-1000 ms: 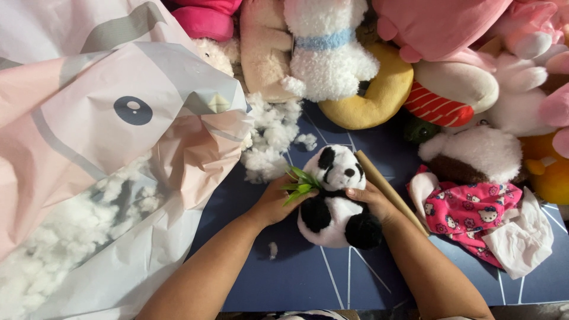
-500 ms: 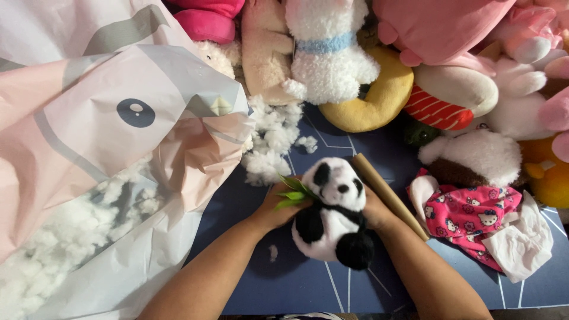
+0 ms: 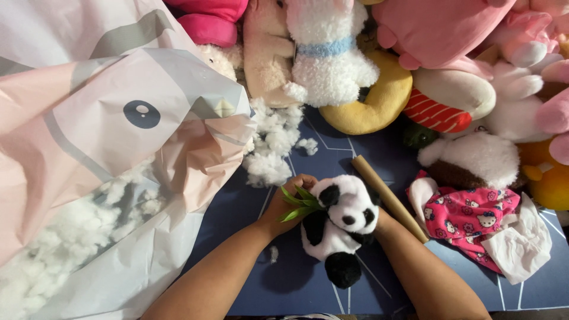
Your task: The person stuffs a small panda plush toy with white synthetic filling, repeatedly adding and compressing the material by hand. They use a cardboard tube to push the filling deeper into the toy's body and head.
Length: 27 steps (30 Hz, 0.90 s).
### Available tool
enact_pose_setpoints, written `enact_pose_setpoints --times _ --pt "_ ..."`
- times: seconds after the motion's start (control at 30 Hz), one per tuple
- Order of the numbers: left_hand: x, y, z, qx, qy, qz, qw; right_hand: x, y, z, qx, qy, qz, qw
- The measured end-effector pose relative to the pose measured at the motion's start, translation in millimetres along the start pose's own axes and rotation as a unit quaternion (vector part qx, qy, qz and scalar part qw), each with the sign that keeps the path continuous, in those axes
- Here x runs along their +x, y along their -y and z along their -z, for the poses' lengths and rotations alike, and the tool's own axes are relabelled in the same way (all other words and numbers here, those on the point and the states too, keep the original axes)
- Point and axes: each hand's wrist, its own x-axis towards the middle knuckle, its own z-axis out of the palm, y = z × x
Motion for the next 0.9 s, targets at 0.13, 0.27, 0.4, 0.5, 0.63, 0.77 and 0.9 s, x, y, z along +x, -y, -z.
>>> enact_pose_setpoints --times 0.13,0.27,0.4,0.5,0.63,0.77,0.9 --pt "-2.4 16.6 -3.4 -0.296 0.065 0.035 0.952 108.5 40.7 -245.7 -0.373 -0.075 -0.577 0.723" --pt "-6.2 -15.8 -3.6 -0.288 0.097 -0.021 0.953 112.9 18.3 -343.3 -0.33 -0.154 -0.531 0.765" --pt "1.4 19.4 -3.7 -0.266 0.119 -0.024 0.956 114.1 16.0 -338.2 -0.33 -0.104 -0.52 0.781" --pt "2.9 24.1 -6.7 -0.308 0.059 -0.021 0.949 116.8 11.5 -343.6 -0.331 -0.121 -0.477 0.805" --pt "11.0 57.8 9.9 -0.322 0.0 -0.015 0.947 117.1 -12.6 -382.6 -0.5 -0.163 -0.243 0.815" --pt "12.9 22.2 12.3 -0.228 -0.083 0.036 0.969 125.1 13.0 -372.1 -0.571 -0.003 -0.081 0.817" --pt "7.8 -44.6 26.8 -0.165 0.008 0.082 0.983 114.4 7.4 -436.1 -0.61 0.221 0.004 0.761"
